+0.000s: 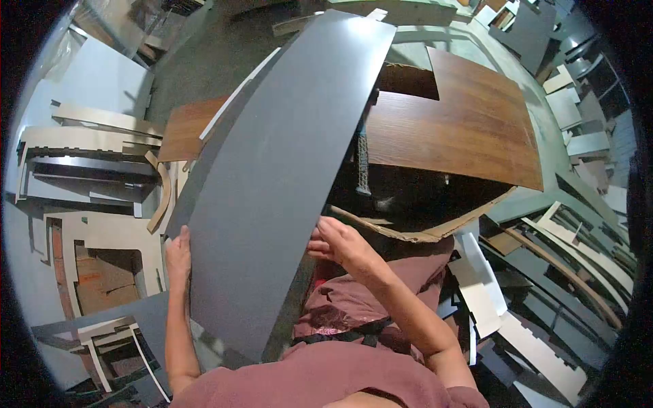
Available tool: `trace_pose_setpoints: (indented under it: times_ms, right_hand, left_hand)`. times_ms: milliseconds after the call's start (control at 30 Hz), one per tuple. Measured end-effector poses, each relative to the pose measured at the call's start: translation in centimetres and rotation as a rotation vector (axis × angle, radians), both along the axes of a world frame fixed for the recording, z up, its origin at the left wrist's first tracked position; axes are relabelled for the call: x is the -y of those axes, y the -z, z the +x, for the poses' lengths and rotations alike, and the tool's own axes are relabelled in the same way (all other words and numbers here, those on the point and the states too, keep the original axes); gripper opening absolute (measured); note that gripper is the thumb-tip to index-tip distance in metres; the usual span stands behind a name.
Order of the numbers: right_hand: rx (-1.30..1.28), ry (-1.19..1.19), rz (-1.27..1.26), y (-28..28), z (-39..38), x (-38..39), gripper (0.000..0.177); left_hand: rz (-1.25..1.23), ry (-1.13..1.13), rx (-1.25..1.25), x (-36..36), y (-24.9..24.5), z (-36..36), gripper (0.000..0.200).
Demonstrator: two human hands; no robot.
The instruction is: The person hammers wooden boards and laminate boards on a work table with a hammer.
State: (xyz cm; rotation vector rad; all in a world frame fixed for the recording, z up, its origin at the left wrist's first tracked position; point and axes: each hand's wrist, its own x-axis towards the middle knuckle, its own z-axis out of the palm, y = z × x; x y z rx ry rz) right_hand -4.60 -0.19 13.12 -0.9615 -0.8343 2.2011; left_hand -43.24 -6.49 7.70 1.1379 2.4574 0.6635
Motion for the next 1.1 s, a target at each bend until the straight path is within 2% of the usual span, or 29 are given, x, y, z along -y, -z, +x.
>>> trace_pose_setpoints:
  times_ms: [67,267,400,467,533,600,667,733,767,833,900,933,967,1033,1100]
  right_hand:
    - [0.047,0.002,0.044,-1.2,2.0,1.1,0.054]
    - [0.166,0.086,0.208,-2.3,7.8,4.4,0.067]
    - [0.081,0.179,0.233,-3.0,9.9,6.4,0.071]
    - [0.066,0.196,0.22,-1.8,10.9,7.3,0.062]
    - [0.093,0.215,0.222,-1.7,11.6,8.1,0.063]
    - [0.116,0.231,0.231,-1.6,12.2,8.4,0.065]
    - [0.076,0.247,0.133,-0.9,12.6,8.5,0.062]
    - [0.075,0.29,0.065,0.8,12.7,8.6,0.056]
    - [0.078,0.336,-0.01,2.1,12.8,8.5,0.051]
    - [0.462,0.309,0.354,5.5,14.2,7.2,0.035]
    - [0.839,0.505,0.65,8.1,13.9,4.4,0.026]
    - [0.984,0.448,0.689,14.4,15.0,2.7,0.019]
    - [0.98,0.454,0.691,14.4,14.9,2.6,0.019]
    - [0.985,0.44,0.678,12.8,13.2,-1.1,0.019]
    - [0.991,0.418,0.672,11.9,12.1,-2.4,0.019]
  left_hand:
    - [0.026,0.044,0.166,0.4,-1.2,2.5,0.072]
    - [0.031,0.159,0.302,-1.2,-4.1,9.4,0.064]
    - [-0.016,0.245,0.364,-3.3,-6.3,11.4,0.06]
    - [-0.049,0.31,0.326,-4.3,-7.5,11.8,0.059]
    - [-0.029,0.413,0.265,-4.7,-7.9,12.7,0.055]
    - [-0.05,0.391,0.275,-5.2,-8.5,14.1,0.056]
    - [-0.07,0.366,0.283,-5.8,-9.3,14.7,0.056]
    - [-0.106,0.442,0.111,-6.4,-10.3,14.8,0.057]
    - [-0.105,0.436,0.103,-6.4,-10.6,15.1,0.057]
    - [-0.113,0.398,0.158,-6.4,-11.5,15.4,0.057]
    - [-0.136,0.382,0.176,-6.2,-11.2,15.5,0.057]
    - [-0.172,0.374,0.203,-6.0,-11.2,15.6,0.056]
    - [-0.169,0.377,0.197,-5.7,-11.3,15.9,0.056]
    - [-0.146,0.386,0.346,-5.3,-11.4,16.6,0.055]
    - [-0.143,0.39,0.277,-5.3,-11.0,16.3,0.055]
